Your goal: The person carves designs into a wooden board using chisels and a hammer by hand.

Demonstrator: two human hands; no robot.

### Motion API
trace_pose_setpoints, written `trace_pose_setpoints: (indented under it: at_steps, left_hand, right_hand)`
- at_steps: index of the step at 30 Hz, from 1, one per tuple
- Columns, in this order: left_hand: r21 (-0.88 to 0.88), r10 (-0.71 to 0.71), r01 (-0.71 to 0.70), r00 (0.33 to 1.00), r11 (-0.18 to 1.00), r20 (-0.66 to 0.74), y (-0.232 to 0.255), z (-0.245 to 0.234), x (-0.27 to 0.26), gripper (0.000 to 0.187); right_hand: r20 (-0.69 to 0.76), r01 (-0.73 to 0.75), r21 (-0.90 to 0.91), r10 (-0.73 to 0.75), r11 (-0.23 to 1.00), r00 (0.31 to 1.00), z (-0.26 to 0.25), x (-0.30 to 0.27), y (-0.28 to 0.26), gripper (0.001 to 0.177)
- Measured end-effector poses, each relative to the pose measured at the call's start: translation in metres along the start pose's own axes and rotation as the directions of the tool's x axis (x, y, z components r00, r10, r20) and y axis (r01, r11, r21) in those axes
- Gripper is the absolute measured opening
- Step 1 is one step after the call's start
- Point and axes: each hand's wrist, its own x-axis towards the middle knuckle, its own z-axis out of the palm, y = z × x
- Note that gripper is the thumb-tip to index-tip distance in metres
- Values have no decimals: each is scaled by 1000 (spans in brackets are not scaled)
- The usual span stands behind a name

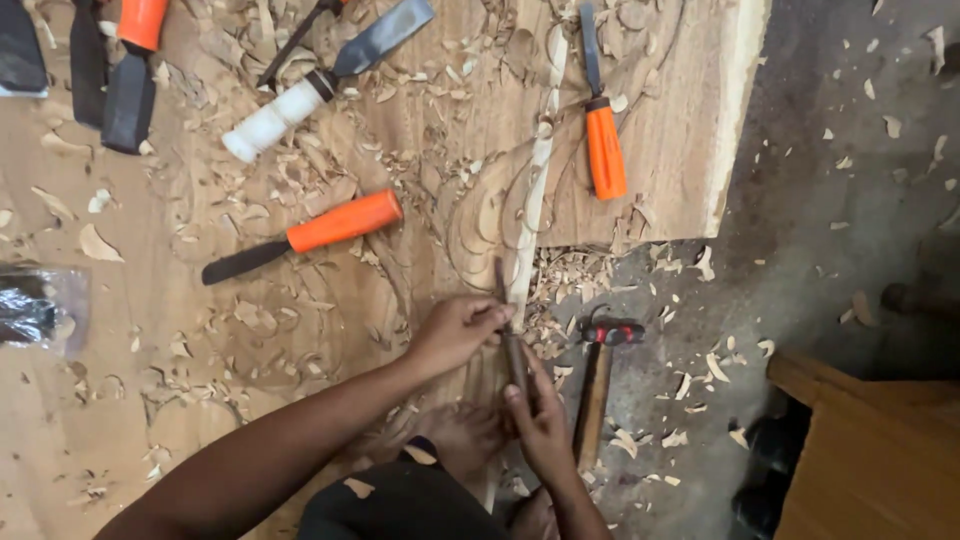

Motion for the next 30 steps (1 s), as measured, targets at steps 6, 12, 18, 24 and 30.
trace_pose_setpoints:
  at_steps: [6,12,18,24,30]
  left_hand:
    - [-229,-230,217,973,949,-28,-22,11,9,27]
    - [-540,-233,211,972,815,29,-18,4,7,25]
    - [-460,-230,174,971,871,-68,-8,10,1,24]
    - [-565,-189,78,972,821,-141,-26,11,6,28]
    - [-566,-246,118,957,816,-155,-7,6,5,27]
  right_hand:
    - [-20,121,-47,-122,992,992,20,-10,-11,70]
    - [57,-99,448,82,889,995,37,-12,-29,68]
    - [33,-162,642,185,750,982,47,-13,-23,66]
    - [43,-144,754,170,641,985,69,-15,-38,65]
    - [9,-71,817,110,573,994,91,-15,-40,65]
